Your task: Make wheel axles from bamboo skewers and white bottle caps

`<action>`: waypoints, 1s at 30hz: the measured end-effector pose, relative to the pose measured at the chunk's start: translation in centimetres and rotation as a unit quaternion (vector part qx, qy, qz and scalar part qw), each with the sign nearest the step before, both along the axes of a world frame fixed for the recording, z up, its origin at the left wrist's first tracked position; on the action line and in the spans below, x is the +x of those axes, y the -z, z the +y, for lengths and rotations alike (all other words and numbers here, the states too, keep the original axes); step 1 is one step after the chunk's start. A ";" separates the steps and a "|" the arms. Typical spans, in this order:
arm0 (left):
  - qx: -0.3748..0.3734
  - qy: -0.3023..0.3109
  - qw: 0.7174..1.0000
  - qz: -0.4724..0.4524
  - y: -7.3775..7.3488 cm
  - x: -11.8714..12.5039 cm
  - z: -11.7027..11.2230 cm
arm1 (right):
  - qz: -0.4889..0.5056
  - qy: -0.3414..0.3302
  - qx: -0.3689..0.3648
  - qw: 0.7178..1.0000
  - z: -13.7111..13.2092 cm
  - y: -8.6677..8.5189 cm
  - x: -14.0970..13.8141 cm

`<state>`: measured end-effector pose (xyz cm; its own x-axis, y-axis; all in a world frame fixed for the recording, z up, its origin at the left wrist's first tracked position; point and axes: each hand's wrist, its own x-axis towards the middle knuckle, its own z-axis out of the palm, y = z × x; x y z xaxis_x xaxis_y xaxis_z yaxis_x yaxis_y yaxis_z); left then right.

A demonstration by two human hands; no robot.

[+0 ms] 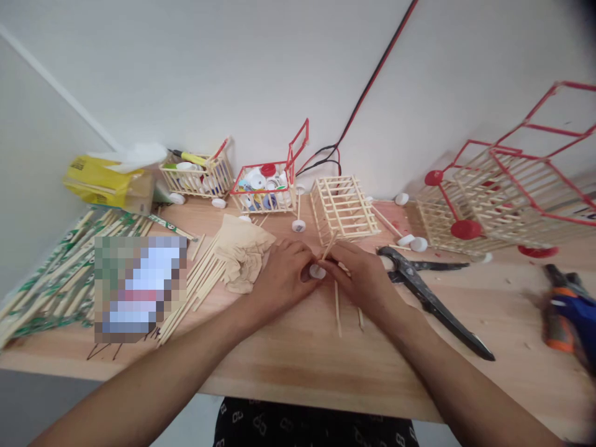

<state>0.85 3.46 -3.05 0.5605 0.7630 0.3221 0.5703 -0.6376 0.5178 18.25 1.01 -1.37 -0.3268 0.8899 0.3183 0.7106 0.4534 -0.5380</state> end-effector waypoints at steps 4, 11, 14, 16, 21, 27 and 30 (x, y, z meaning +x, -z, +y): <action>-0.002 0.004 1.000 0.004 -0.2 0.0 -0.1 | -0.018 0.002 0.008 1.000 0.0 0.1 0.0; -0.001 -0.001 1.000 0.012 -0.1 0.1 0.0 | -0.034 0.000 0.009 0.999 -0.1 0.0 -0.1; 0.000 -0.006 1.000 0.014 -0.1 0.1 0.0 | -0.033 0.004 0.014 0.999 -0.1 0.1 -0.1; 0.002 -0.009 1.000 0.014 -0.2 0.1 0.0 | -0.027 0.001 0.014 1.000 -0.1 0.2 -0.1; 0.006 -0.011 1.000 0.024 -0.1 0.2 0.0 | -0.027 -0.009 0.023 0.999 -0.1 0.3 0.0; 0.004 -0.012 1.000 0.012 0.0 0.2 0.1 | -0.016 -0.007 0.022 1.000 -0.1 0.4 0.0; 0.004 -0.009 1.000 0.008 0.1 0.2 0.1 | -0.011 -0.001 0.021 1.000 0.0 0.5 0.0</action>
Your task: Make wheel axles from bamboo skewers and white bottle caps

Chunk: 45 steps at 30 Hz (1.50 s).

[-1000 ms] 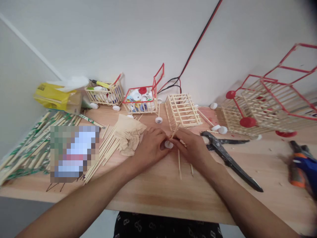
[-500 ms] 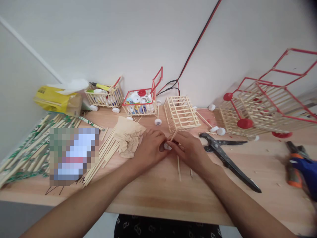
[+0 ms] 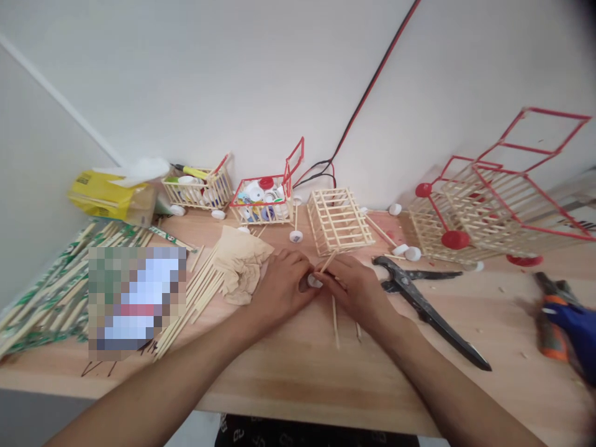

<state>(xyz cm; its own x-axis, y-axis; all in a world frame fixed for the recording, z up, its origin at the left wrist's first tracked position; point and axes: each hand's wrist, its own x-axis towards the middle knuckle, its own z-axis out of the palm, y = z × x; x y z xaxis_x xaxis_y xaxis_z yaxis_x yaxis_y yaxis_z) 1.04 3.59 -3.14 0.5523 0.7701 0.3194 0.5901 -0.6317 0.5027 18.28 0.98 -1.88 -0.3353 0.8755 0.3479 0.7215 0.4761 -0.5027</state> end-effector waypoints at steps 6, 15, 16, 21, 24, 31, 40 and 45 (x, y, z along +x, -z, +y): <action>-0.004 0.001 1.000 0.001 -0.1 0.0 -0.1 | 0.011 -0.001 0.001 1.000 0.1 0.1 0.0; -0.006 0.010 1.000 0.017 -0.2 -0.2 0.1 | 0.012 0.008 -0.002 1.000 0.1 0.1 0.0; -0.006 0.012 1.000 0.018 -0.2 -0.2 0.0 | 0.012 0.009 -0.004 1.000 0.1 0.1 0.0; -0.005 0.009 1.000 0.021 -0.2 -0.1 -0.1 | 0.017 0.010 -0.004 1.000 0.0 0.1 -0.2; -0.002 0.008 1.000 0.022 -0.2 0.0 -0.1 | 0.012 0.010 -0.004 1.000 0.0 0.2 -0.2; -0.003 0.024 0.999 0.021 -0.3 -0.3 0.2 | 0.010 0.011 -0.005 1.000 0.0 0.3 -0.1; -0.018 0.041 0.999 0.017 -0.3 -0.4 0.3 | 0.003 0.018 0.008 1.000 0.1 0.5 -0.1; -0.020 0.044 0.999 0.015 -0.4 -0.4 0.3 | 0.010 0.020 -0.001 1.000 0.1 0.4 -0.1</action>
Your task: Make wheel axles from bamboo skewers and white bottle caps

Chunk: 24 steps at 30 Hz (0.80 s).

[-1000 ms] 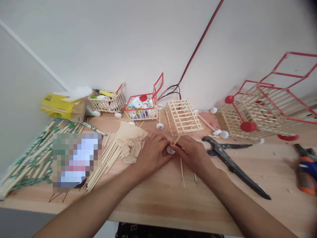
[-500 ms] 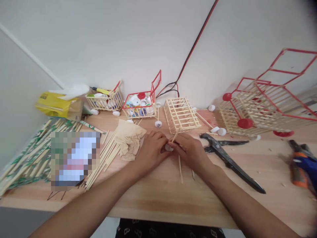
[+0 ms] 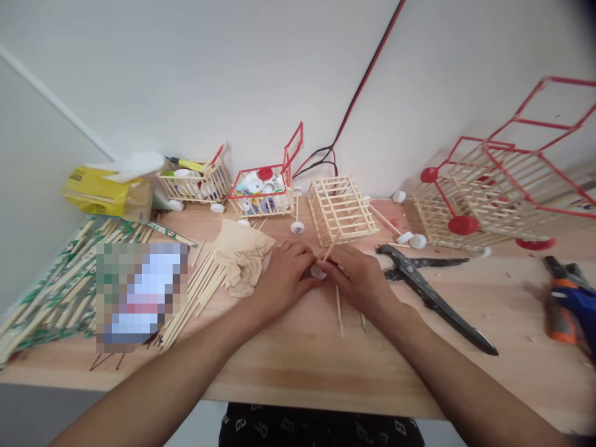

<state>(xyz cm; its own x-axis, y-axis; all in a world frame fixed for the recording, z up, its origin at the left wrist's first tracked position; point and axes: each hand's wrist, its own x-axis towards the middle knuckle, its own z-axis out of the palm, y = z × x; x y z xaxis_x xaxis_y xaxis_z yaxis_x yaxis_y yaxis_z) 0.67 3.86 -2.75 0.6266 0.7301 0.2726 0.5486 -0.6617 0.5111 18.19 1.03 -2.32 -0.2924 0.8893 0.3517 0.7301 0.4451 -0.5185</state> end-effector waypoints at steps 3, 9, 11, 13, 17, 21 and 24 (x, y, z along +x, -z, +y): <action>-0.004 -0.003 1.000 -0.001 0.1 0.0 0.0 | 0.003 -0.002 -0.001 1.000 0.0 0.0 0.0; -0.006 -0.008 1.000 -0.017 0.1 0.0 0.0 | -0.008 -0.007 0.001 1.000 0.1 0.0 0.0; -0.008 -0.009 1.000 -0.027 0.0 0.0 -0.1 | -0.014 -0.005 0.012 1.000 0.0 0.0 0.1; -0.007 -0.012 0.999 -0.043 -0.2 0.1 -0.2 | -0.016 0.000 0.033 0.999 -0.1 -0.2 0.2; -0.003 -0.022 0.997 -0.070 -0.5 0.2 -0.5 | 0.004 0.009 0.074 0.997 -0.4 -0.9 0.2; -0.003 -0.023 0.996 -0.084 -0.7 0.3 -0.7 | 0.015 0.012 0.106 0.994 -0.6 -1.4 0.2; 0.001 -0.018 0.995 -0.097 -0.8 0.1 -0.7 | 0.019 0.018 0.120 0.992 -0.8 -1.7 0.2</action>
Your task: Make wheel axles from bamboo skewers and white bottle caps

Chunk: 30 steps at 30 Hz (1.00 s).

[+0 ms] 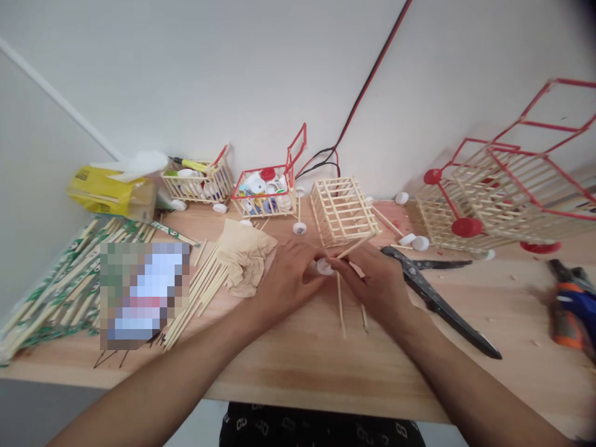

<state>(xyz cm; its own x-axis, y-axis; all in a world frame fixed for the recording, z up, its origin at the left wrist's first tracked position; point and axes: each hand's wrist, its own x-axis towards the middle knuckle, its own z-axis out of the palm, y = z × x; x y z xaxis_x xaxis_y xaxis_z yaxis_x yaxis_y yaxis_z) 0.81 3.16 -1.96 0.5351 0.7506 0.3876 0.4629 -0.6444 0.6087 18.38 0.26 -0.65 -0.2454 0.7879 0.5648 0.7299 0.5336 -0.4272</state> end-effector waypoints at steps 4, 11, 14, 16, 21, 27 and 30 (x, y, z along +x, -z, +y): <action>-0.005 0.008 1.000 -0.004 0.0 -0.1 0.1 | 0.020 0.012 0.012 1.000 -0.1 -0.2 0.1; -0.004 0.022 1.000 0.003 0.2 -0.1 0.3 | 0.020 0.020 0.011 1.000 -0.3 -0.3 0.2; 0.003 0.019 1.000 -0.004 0.3 -0.2 0.3 | 0.019 0.016 0.018 1.000 -0.3 -0.4 0.1; 0.007 0.021 1.000 -0.014 0.3 -0.2 0.3 | 0.018 0.016 0.026 0.999 -0.4 -0.3 0.1; 0.000 0.025 0.999 -0.044 0.4 -0.2 0.3 | 0.024 0.008 0.043 0.999 -0.3 -0.1 0.0; 0.007 0.024 0.998 -0.061 0.6 -0.2 0.2 | 0.029 -0.002 0.045 0.999 -0.2 -0.1 -0.1; 0.008 0.025 0.998 -0.060 0.7 -0.1 0.2 | 0.020 0.000 0.048 0.999 -0.2 -0.2 -0.1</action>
